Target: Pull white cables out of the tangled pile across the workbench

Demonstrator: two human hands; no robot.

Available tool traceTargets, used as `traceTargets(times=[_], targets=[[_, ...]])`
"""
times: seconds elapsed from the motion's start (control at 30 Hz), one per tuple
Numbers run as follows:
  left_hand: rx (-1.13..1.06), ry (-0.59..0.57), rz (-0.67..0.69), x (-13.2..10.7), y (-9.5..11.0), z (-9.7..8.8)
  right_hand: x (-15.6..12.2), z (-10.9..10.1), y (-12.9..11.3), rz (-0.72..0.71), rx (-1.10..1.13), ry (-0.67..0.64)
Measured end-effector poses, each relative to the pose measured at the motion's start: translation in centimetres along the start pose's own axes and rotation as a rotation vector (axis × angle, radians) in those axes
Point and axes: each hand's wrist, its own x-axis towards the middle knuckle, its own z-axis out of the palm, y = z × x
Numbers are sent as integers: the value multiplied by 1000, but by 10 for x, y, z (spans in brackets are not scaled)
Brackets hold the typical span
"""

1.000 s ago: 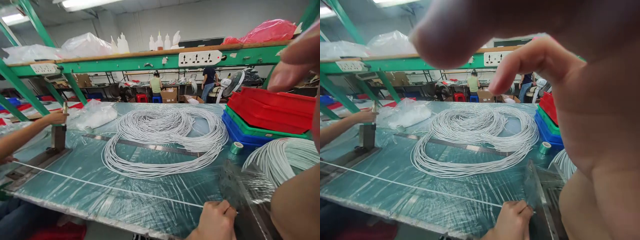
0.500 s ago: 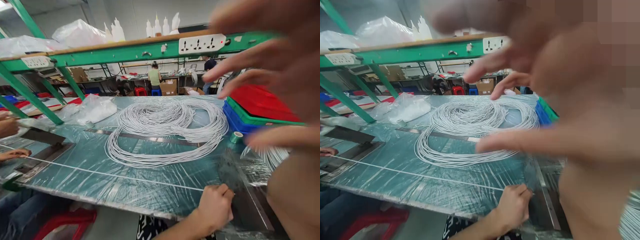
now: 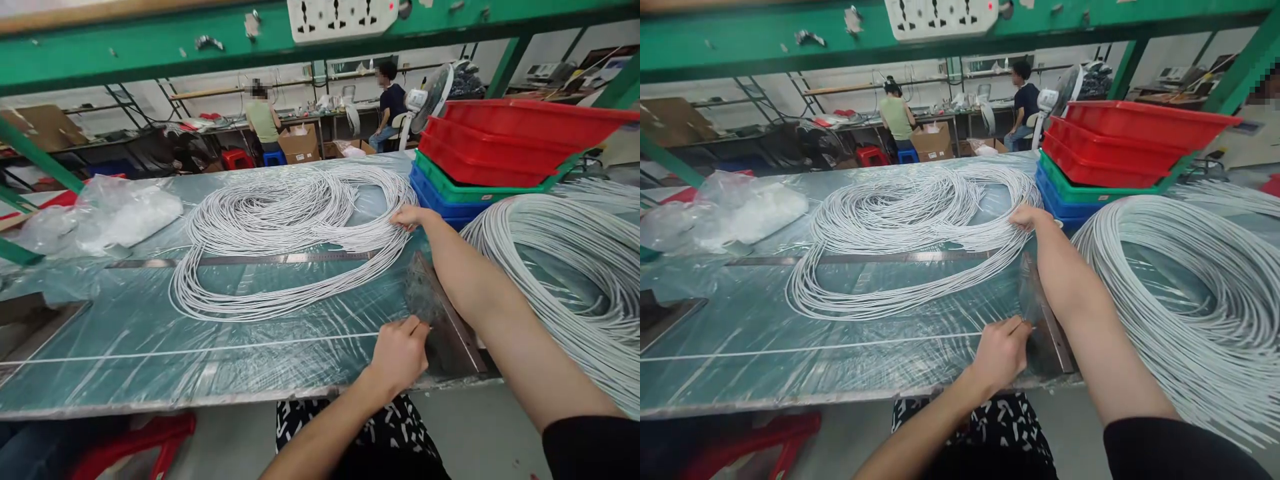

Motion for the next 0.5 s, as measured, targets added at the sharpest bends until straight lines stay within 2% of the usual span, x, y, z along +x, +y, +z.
traceTargets(times=[0.07,0.17,0.33,0.5], targets=[[-8,4,3,1,0,0,-1,3,7,67,73,-45],[-10,9,-3,1,-1,0,-1,7,3,63,148,-52],[-13,28,6,2,-1,1,4,7,1,78,112,-12],[4,9,-9,3,0,0,7,3,4,63,101,-78]])
